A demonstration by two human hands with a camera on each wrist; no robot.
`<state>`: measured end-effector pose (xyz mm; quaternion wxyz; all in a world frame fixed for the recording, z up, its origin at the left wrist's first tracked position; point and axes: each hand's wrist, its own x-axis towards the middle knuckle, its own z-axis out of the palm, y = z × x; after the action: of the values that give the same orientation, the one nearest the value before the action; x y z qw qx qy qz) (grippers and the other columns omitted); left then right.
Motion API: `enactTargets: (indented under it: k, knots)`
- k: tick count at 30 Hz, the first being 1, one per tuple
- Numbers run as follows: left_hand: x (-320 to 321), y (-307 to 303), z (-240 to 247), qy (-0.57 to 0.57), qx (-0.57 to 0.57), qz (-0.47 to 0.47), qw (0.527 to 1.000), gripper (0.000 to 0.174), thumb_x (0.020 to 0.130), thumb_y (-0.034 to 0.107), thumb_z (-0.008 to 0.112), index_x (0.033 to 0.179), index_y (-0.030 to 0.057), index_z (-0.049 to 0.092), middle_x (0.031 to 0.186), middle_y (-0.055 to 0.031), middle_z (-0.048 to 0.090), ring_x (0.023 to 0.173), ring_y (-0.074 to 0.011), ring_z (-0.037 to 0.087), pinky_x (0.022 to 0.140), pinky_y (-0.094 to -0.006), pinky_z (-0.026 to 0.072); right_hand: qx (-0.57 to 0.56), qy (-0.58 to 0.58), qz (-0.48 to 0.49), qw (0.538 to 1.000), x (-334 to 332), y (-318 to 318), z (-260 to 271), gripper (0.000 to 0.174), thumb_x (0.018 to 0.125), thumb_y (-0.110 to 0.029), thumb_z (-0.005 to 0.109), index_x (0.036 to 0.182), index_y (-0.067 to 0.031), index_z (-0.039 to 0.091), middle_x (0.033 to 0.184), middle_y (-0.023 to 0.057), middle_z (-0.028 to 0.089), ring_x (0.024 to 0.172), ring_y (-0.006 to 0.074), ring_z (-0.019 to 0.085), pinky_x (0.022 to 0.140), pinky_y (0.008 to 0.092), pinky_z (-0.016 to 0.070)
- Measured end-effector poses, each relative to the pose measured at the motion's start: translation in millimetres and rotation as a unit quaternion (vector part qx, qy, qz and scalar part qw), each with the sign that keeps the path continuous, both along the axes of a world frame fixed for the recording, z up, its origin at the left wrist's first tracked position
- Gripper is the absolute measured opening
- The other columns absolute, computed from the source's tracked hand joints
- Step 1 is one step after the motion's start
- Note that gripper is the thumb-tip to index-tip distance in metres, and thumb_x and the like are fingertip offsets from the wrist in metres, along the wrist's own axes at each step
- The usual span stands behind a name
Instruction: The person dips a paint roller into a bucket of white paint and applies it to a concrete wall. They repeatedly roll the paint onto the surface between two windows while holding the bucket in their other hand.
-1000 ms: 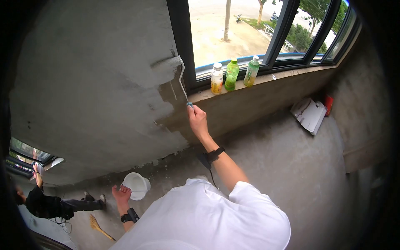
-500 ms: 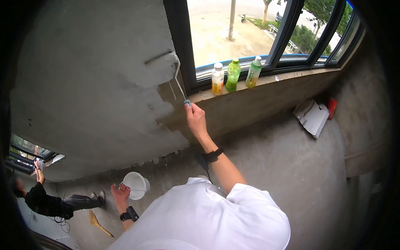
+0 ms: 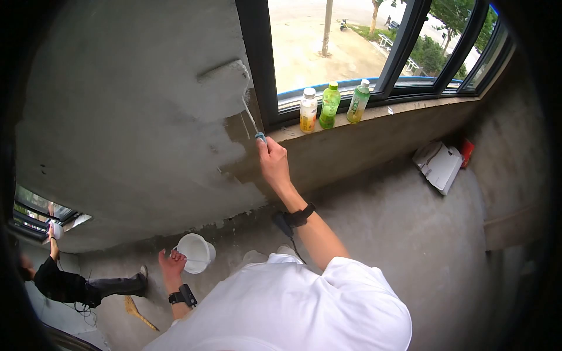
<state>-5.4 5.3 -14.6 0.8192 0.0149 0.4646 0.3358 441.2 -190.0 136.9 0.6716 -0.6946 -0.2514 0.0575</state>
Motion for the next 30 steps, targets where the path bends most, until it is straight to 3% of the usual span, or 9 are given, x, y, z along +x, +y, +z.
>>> enactTargets:
  k: [3, 8, 13, 17, 20, 23, 30]
  knots:
    - [-7.6, 8.1, -3.0, 0.005, -0.028, -0.002, 1.0, 0.037, 0.077, 0.04, 0.059, 0.067, 0.0122, 0.036, 0.059, 0.0024, 0.028, 0.052, -0.0127, 0.027, 0.056, -0.0301, 0.024, -0.041, 0.004, -0.019, 0.999, -12.1, -10.2, -26.7, 0.038, 0.099, -0.028, 0.051, 0.075, 0.0014, 0.05, 0.056, 0.0064, 0.045, 0.052, 0.0133, 0.04, 0.05, 0.0333, 0.0368]
    - [-15.4, 29.1, -32.7, -0.018, -0.04, -0.029, 0.999, 0.037, 0.077, 0.04, 0.059, 0.067, 0.0125, 0.036, 0.058, 0.0028, 0.029, 0.051, -0.0127, 0.028, 0.056, -0.0299, 0.0245, -0.088, 0.037, -0.045, 0.994, -38.6, -25.6, -74.8, 0.04, 0.099, -0.03, 0.051, 0.073, 0.0004, 0.051, 0.055, 0.0039, 0.047, 0.051, 0.0118, 0.043, 0.05, 0.0315, 0.0371]
    - [-25.1, 47.9, -58.7, -0.026, -0.012, -0.061, 0.998, 0.037, 0.078, 0.04, 0.059, 0.068, 0.0127, 0.037, 0.058, 0.0024, 0.031, 0.051, -0.0126, 0.029, 0.055, -0.0296, 0.0247, -0.069, 0.207, -0.008, 0.976, -64.6, -39.7, -85.6, 0.043, 0.1, -0.035, 0.051, 0.068, -0.0067, 0.049, 0.054, -0.0036, 0.044, 0.047, 0.0066, 0.041, 0.043, 0.0249, 0.0321]
    - [-39.5, 59.3, -67.8, -0.04, -0.038, -0.049, 0.997, 0.036, 0.079, 0.04, 0.059, 0.068, 0.0126, 0.039, 0.058, 0.0024, 0.031, 0.05, -0.0124, 0.028, 0.054, -0.0296, 0.0248, -0.046, 0.323, 0.032, 0.945, -78.7, -46.2, -47.4, 0.037, 0.1, -0.035, 0.051, 0.073, -0.0095, 0.052, 0.058, -0.0056, 0.042, 0.047, 0.0039, 0.037, 0.042, 0.0215, 0.0275]
    - [-47.7, 59.6, -70.3, -0.002, -0.007, -0.018, 1.0, 0.036, 0.078, 0.04, 0.059, 0.068, 0.0124, 0.038, 0.058, 0.0024, 0.031, 0.05, -0.0123, 0.027, 0.054, -0.03, 0.0246, 0.014, 0.398, 0.123, 0.909, -80.1, -61.0, -11.9, 0.025, 0.1, -0.03, 0.052, 0.089, -0.0083, 0.055, 0.07, -0.0046, 0.048, 0.053, 0.0026, 0.038, 0.044, 0.0186, 0.0284]
    - [-54.1, 56.7, -78.4, -0.012, -0.038, 0.005, 0.999, 0.036, 0.078, 0.04, 0.059, 0.068, 0.0128, 0.038, 0.059, 0.0023, 0.03, 0.051, -0.0123, 0.026, 0.055, -0.0302, 0.0247, 0.06, 0.391, 0.148, 0.907, -77.8, -69.3, 25.6, 0.02, 0.101, -0.023, 0.051, 0.093, -0.0053, 0.055, 0.073, -0.0032, 0.049, 0.056, 0.0022, 0.039, 0.045, 0.0182, 0.0308]
    - [-70.6, 51.3, -107.1, -0.037, -0.046, 0.025, 0.998, 0.037, 0.077, 0.042, 0.059, 0.068, 0.0138, 0.036, 0.059, 0.003, 0.029, 0.051, -0.0123, 0.026, 0.055, -0.0302, 0.0237, 0.09, 0.351, 0.167, 0.917, -67.8, -78.0, 92.3, 0.025, 0.1, -0.024, 0.053, 0.108, -0.001, 0.058, 0.073, -0.0042, 0.048, 0.054, 0.0002, 0.036, 0.042, 0.0152, 0.0267]
